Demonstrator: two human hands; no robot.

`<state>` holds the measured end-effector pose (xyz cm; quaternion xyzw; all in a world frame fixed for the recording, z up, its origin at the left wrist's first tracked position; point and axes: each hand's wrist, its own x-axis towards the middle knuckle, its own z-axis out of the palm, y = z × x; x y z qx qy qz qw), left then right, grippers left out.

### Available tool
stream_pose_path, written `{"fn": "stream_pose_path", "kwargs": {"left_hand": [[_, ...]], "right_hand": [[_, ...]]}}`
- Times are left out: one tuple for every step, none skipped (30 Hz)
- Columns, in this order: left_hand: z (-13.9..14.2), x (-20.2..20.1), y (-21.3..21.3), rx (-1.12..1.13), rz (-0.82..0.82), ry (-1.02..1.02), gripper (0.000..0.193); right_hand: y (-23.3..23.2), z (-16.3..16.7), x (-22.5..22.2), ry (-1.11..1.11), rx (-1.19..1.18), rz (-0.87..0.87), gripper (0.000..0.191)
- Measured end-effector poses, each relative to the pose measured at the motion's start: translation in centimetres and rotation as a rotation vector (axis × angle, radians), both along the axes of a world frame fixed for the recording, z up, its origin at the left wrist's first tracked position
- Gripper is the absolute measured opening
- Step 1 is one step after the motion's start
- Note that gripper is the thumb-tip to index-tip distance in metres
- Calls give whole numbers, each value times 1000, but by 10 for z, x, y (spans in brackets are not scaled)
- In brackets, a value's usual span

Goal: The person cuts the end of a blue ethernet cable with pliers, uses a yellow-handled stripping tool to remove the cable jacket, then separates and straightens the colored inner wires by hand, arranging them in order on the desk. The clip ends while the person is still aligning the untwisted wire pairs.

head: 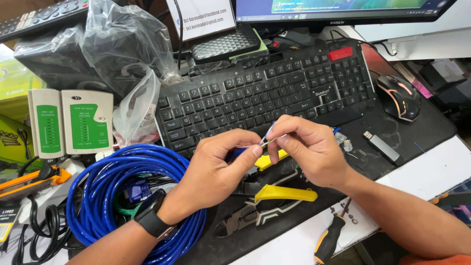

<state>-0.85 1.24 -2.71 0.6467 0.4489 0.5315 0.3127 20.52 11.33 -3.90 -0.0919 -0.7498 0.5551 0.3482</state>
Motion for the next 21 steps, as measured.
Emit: {"fn": "stream_pose_path", "kwargs": {"left_hand": [[1, 1, 0, 16, -6, 11, 18], [2, 1, 0, 14, -7, 15, 18], [3, 1, 0, 13, -8, 19, 18], [3, 1, 0, 10, -9, 22, 18], [3, 1, 0, 11, -5, 23, 18], [4, 1, 0, 13, -2, 24, 18], [4, 1, 0, 14, 2, 25, 19], [4, 1, 0, 14, 3, 25, 19], [4, 1, 0, 13, 4, 26, 19], [4, 1, 0, 14, 5, 28, 19], [4, 1, 0, 14, 4, 27, 19], [4, 1, 0, 14, 4, 26, 19], [4, 1, 0, 15, 3, 25, 20], [4, 1, 0, 14, 3, 24, 20], [4, 1, 0, 12, 3, 22, 20], [3, 1, 0, 9, 2, 21, 20], [3, 1, 0, 8, 3, 23, 20], [3, 1, 0, 6, 5, 25, 20], [3, 0, 0, 7, 7, 27, 20], [2, 0, 1, 18, 7, 23, 20], [2, 0, 1, 27, 6, 19, 20]], "right_hand": [[1, -1, 0, 15, -32, 13, 15], [1, -2, 0, 30, -63, 27, 15], [2, -2, 1, 46, -95, 40, 15], [2, -3, 1, 56, -104, 54, 15], [3, -4, 1, 67, -112, 69, 15], [4, -4, 1, 78, -120, 83, 16], [4, -4, 2, 86, -137, 102, 16], [4, -4, 3, 94, -154, 121, 17], [5, -4, 3, 103, -171, 140, 17], [5, -5, 4, 113, -183, 155, 18], [5, -5, 4, 122, -195, 170, 18], [6, -5, 4, 132, -207, 184, 18], [6, -6, 4, 135, -216, 193, 19], [6, -6, 3, 139, -226, 202, 19], [7, -7, 3, 142, -235, 211, 19], [7, -7, 3, 150, -268, 229, 20], [7, -7, 4, 157, -302, 245, 20], [8, -7, 4, 165, -336, 263, 21], [9, -7, 4, 165, -323, 285, 21], [9, -7, 4, 164, -311, 307, 21], [9, -7, 4, 163, -300, 329, 21]]}}
